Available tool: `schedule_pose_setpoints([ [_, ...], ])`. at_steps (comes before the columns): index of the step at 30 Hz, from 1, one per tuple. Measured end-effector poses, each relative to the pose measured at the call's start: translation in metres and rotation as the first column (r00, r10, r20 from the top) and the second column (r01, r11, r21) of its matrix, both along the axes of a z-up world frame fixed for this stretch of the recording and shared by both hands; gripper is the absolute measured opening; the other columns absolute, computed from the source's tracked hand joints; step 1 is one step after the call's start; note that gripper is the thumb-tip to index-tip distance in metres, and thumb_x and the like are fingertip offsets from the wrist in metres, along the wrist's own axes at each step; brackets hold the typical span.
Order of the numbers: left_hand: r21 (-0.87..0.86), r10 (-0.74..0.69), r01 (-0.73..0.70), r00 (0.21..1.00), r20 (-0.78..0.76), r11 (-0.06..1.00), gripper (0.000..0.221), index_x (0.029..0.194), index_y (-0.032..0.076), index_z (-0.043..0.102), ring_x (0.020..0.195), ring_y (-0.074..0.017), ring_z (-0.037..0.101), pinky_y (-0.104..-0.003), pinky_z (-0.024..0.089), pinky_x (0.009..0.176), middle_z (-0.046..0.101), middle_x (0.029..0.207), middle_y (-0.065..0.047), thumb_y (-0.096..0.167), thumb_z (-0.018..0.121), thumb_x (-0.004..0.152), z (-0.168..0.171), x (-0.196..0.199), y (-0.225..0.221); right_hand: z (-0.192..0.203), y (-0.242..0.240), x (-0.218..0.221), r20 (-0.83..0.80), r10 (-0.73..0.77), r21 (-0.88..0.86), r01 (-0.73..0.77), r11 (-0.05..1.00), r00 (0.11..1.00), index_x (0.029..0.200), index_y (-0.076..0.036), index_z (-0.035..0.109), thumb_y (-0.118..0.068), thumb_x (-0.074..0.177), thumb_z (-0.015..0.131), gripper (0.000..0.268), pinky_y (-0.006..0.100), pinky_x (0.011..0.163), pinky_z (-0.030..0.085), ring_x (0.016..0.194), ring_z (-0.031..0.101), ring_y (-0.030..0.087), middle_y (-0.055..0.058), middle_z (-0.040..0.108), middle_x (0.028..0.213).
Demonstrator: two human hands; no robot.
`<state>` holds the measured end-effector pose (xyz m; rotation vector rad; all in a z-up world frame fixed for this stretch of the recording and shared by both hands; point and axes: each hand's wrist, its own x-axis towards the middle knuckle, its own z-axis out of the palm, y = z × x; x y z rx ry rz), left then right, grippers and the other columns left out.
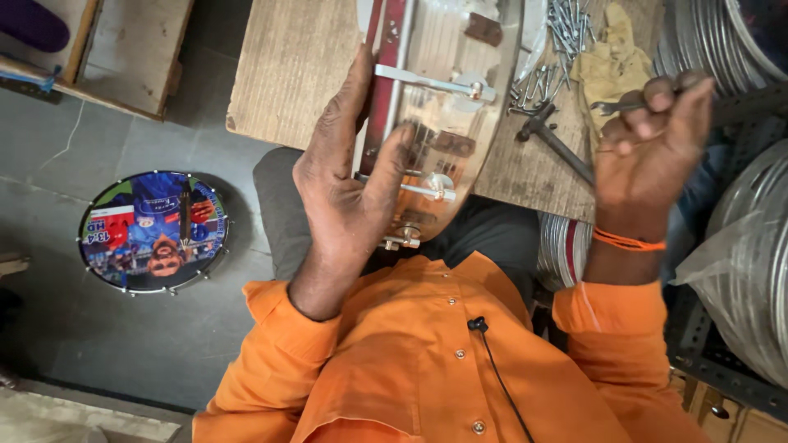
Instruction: The person attaches metal tension rods to a drum shell by inserting them through brackets and tightening the nuts with a small wrench. They pick up individual screws and components from the workbench and occasionally use a hammer to tap parts into place.
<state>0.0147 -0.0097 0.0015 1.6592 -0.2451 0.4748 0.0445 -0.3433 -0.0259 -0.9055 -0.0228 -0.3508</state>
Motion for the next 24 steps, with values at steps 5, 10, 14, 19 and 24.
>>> schedule_pose_setpoints([
  [5, -0.035, -0.006, 0.007, 1.0, 0.022, 0.999, 0.053, 0.152, 0.006, 0.048, 0.139, -0.0196, 0.062, -0.031, 0.054, 0.121, 0.057, 0.153, -0.012, 0.005, 0.077, 0.108, -0.005, 0.002, 0.0, 0.035, 0.018, -0.008, 0.205, 0.05, -0.443, 0.047, 0.895, 0.977, 0.134, -0.005, 0.043, -0.009, 0.118, 0.051, 0.018, 0.034, 0.057, 0.056, 0.064, 0.063, 0.021, 0.013, 0.059, 0.089],
  [10, 0.027, -0.004, 0.004, 1.0, 0.008, 1.0, 0.051, 0.153, 0.005, 0.046, 0.14, -0.0201, 0.063, -0.03, 0.055, 0.119, 0.058, 0.152, -0.014, 0.009, 0.074, 0.111, -0.005, 0.0, 0.0, 0.074, 0.046, -0.01, 0.497, 0.305, -0.754, 0.231, 0.614, 0.812, 0.128, -0.002, 0.041, -0.007, 0.111, 0.042, 0.018, 0.039, 0.058, 0.061, 0.061, 0.068, 0.023, 0.019, 0.061, 0.088],
  [14, 0.04, 0.002, -0.001, 1.0, -0.015, 0.999, 0.051, 0.153, 0.006, 0.047, 0.136, -0.0205, 0.066, -0.03, 0.058, 0.113, 0.06, 0.149, -0.015, 0.01, 0.073, 0.109, 0.0, 0.001, 0.0, 0.084, 0.067, 0.002, 0.567, 0.454, -0.799, 0.325, 0.506, 0.688, 0.124, -0.003, 0.042, -0.007, 0.108, 0.044, 0.016, 0.034, 0.056, 0.059, 0.061, 0.067, 0.023, 0.02, 0.062, 0.083],
  [19, 0.08, 0.036, -0.033, 0.999, -0.031, 0.996, 0.044, 0.137, 0.002, 0.058, 0.098, -0.0127, 0.067, -0.026, 0.058, 0.085, 0.067, 0.111, -0.008, 0.015, 0.08, 0.101, 0.012, 0.007, 0.009, 0.071, 0.068, -0.004, 0.457, 0.335, -0.85, 0.295, 0.436, 0.824, 0.122, -0.004, 0.038, -0.013, 0.111, 0.051, 0.018, 0.028, 0.054, 0.056, 0.062, 0.064, 0.02, 0.019, 0.064, 0.086],
  [24, -0.065, -0.064, 0.05, 0.97, -0.236, 0.997, 0.024, 0.102, 0.003, 0.065, 0.06, -0.0049, 0.043, -0.024, 0.035, 0.053, 0.053, 0.069, 0.002, 0.021, 0.079, 0.099, 0.019, 0.016, 0.02, 0.05, 0.1, -0.025, 0.159, 0.155, -0.964, 0.119, 0.239, 0.975, 0.124, -0.004, 0.044, -0.015, 0.117, 0.054, 0.016, 0.031, 0.071, 0.052, 0.076, 0.06, 0.022, 0.013, 0.06, 0.097],
])
